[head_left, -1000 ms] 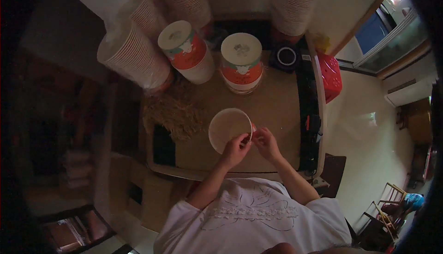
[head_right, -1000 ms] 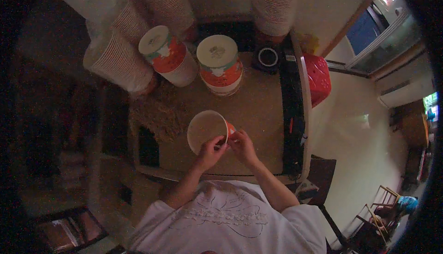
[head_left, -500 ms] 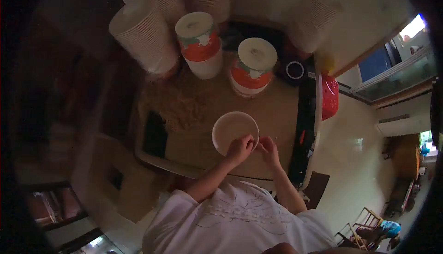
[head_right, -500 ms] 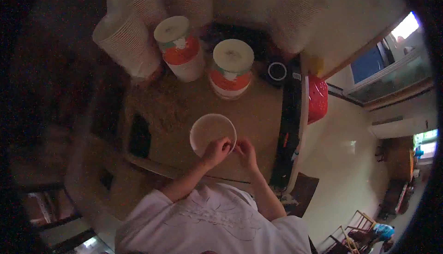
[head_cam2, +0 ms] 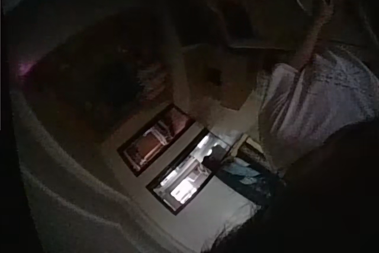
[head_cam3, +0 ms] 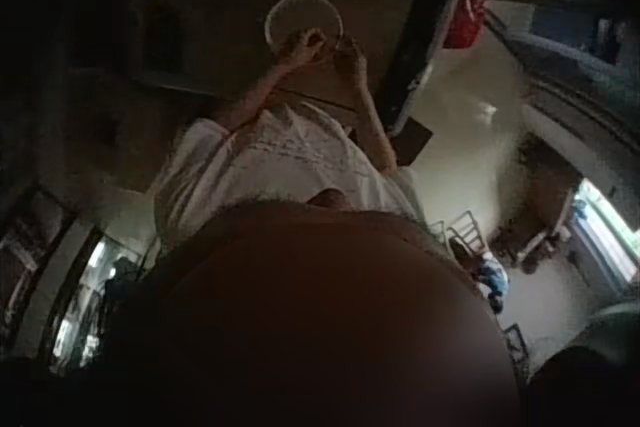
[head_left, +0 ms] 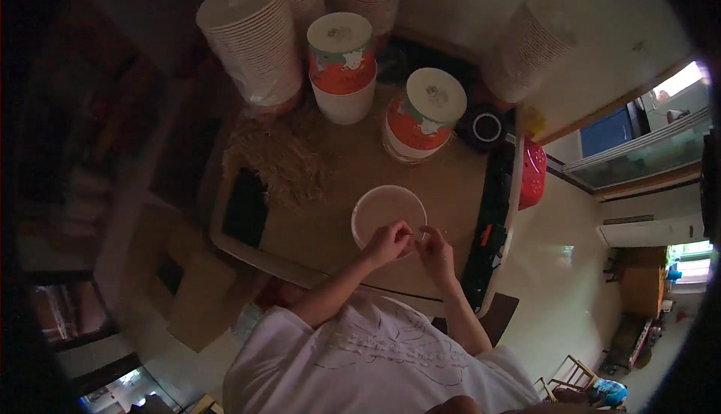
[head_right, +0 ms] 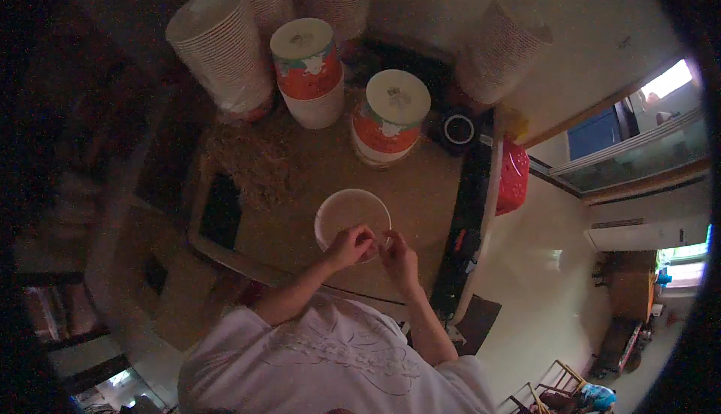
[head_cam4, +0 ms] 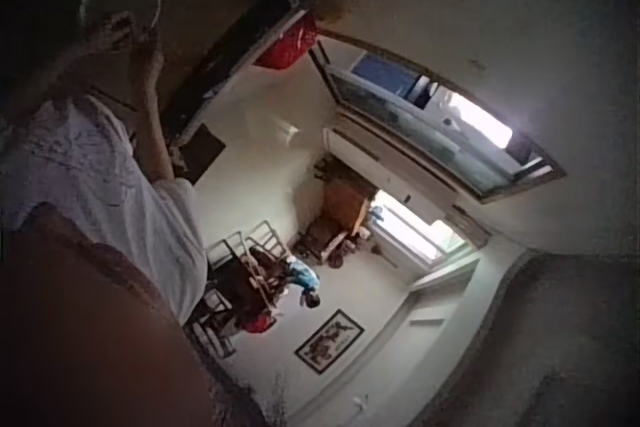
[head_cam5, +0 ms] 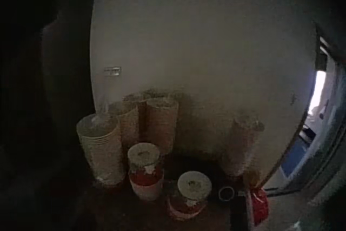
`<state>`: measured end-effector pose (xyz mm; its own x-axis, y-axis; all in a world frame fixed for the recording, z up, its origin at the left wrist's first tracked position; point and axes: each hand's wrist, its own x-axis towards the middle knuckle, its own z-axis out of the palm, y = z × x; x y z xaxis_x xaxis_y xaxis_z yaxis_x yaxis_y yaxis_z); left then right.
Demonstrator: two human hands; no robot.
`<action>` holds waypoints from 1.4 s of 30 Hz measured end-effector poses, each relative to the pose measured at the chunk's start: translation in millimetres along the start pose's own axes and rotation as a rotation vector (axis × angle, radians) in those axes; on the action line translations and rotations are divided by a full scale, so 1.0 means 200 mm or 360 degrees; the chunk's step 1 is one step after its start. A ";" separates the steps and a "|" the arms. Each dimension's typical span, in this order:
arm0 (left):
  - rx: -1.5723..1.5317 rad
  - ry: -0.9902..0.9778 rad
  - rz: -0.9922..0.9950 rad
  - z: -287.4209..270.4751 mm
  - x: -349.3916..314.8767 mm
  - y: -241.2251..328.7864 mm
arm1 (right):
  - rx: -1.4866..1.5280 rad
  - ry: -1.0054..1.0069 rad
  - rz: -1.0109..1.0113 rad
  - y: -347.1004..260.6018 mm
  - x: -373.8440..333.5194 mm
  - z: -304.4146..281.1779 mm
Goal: Inspecting and stacking paper bowls at a manufacturing workstation.
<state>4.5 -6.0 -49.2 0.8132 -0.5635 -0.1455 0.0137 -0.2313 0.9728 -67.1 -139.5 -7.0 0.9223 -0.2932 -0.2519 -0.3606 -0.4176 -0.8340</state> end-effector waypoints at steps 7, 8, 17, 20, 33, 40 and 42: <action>0.0521 0.0238 0.0355 0.00 0.02 -0.04 | -0.0090 0.0109 -0.0094 -0.01 -0.01 0.03; 0.0515 0.0247 0.0351 0.01 0.02 -0.04 | -0.0098 0.0101 -0.0096 -0.02 -0.01 0.03; 0.0905 -0.0113 0.0354 0.05 0.10 -0.08 | 0.0004 0.0129 -0.0121 0.01 0.00 0.06; 0.0535 -0.0165 -0.0011 0.00 0.09 0.00 | -0.0069 0.0121 -0.0035 -0.01 0.00 0.03; 0.0163 -0.0047 0.0055 -0.07 0.03 0.02 | -0.0381 0.0088 -0.0124 -0.02 0.06 0.06; 0.0233 -0.0199 0.0340 -0.07 0.02 0.06 | -0.0306 0.0081 -0.0097 0.02 0.05 0.06; 0.0305 -0.0150 0.0261 -0.08 0.02 0.04 | -0.0301 0.0058 -0.0083 -0.02 0.05 0.05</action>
<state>17.5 2.4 -38.9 0.7374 -0.6753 -0.0139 -0.2313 -0.2718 0.9341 -55.6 -132.5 -11.4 0.9359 -0.2964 -0.1904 -0.3356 -0.5859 -0.7376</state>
